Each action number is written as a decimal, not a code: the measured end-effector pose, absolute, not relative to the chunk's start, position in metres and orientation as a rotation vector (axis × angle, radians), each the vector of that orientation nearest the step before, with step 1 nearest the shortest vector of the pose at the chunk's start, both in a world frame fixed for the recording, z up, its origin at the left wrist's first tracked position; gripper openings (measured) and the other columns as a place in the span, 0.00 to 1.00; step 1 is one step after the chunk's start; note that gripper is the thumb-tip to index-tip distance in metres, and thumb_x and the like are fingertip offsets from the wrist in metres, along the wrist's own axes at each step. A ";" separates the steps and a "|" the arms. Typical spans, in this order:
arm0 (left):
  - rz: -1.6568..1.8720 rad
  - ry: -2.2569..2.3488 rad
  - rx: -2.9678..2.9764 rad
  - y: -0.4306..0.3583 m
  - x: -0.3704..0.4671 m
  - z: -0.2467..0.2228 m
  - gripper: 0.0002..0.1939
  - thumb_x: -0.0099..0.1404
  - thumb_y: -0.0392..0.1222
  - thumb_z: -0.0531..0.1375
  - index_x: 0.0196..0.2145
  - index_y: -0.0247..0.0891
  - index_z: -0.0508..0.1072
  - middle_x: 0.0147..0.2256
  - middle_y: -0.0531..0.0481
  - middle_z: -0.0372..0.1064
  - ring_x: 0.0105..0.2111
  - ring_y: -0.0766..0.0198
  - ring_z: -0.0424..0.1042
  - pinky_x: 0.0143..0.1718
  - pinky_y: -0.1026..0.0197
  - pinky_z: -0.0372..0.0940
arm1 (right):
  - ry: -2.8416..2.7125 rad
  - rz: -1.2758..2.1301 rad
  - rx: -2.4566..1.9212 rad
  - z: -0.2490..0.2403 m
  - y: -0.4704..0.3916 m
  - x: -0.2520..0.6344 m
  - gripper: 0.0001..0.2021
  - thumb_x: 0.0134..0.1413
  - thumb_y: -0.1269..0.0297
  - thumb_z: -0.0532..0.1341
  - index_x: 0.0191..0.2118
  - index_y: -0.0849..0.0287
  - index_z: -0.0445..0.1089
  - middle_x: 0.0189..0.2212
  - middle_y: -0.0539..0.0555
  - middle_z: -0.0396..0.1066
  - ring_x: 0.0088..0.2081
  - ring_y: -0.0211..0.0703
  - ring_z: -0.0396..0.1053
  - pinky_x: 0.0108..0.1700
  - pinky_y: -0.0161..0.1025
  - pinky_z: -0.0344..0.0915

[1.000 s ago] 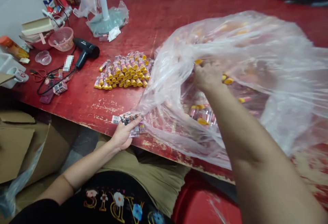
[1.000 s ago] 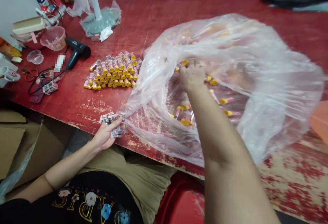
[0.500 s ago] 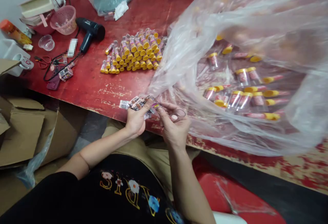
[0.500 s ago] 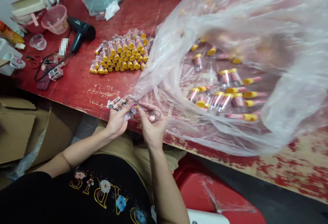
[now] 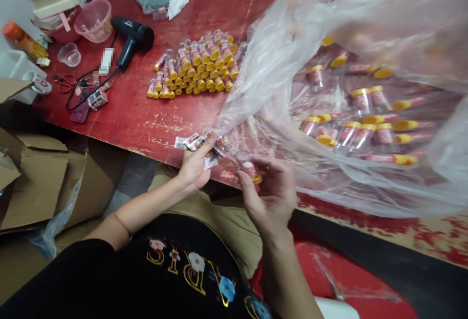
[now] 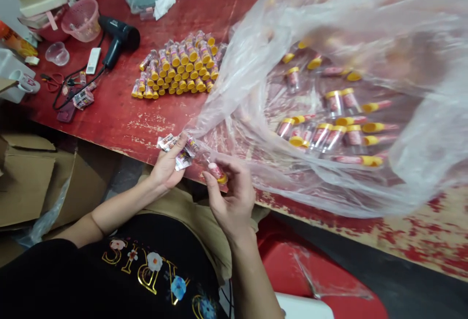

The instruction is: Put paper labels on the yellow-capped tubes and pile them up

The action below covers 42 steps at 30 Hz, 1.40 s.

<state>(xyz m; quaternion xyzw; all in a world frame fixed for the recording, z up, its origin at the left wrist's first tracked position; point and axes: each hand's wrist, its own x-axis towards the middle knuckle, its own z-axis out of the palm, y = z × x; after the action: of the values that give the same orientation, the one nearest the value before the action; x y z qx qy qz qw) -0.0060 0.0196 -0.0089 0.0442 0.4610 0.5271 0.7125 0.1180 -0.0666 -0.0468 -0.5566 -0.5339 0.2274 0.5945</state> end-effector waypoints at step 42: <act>1.147 1.064 0.463 0.002 -0.041 -0.020 0.33 0.37 0.47 0.85 0.40 0.38 0.80 0.37 0.52 0.82 0.36 0.64 0.79 0.44 0.59 0.73 | -1.219 0.337 -1.332 -0.036 -0.053 0.080 0.10 0.58 0.72 0.72 0.44 0.53 0.85 0.37 0.53 0.85 0.37 0.46 0.84 0.41 0.42 0.82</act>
<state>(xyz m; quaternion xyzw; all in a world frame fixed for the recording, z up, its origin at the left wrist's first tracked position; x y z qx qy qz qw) -0.0408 0.0018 -0.0204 0.2067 0.4748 0.5119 0.6854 0.0804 -0.0527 -0.0363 -0.5764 -0.5272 0.1457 0.6071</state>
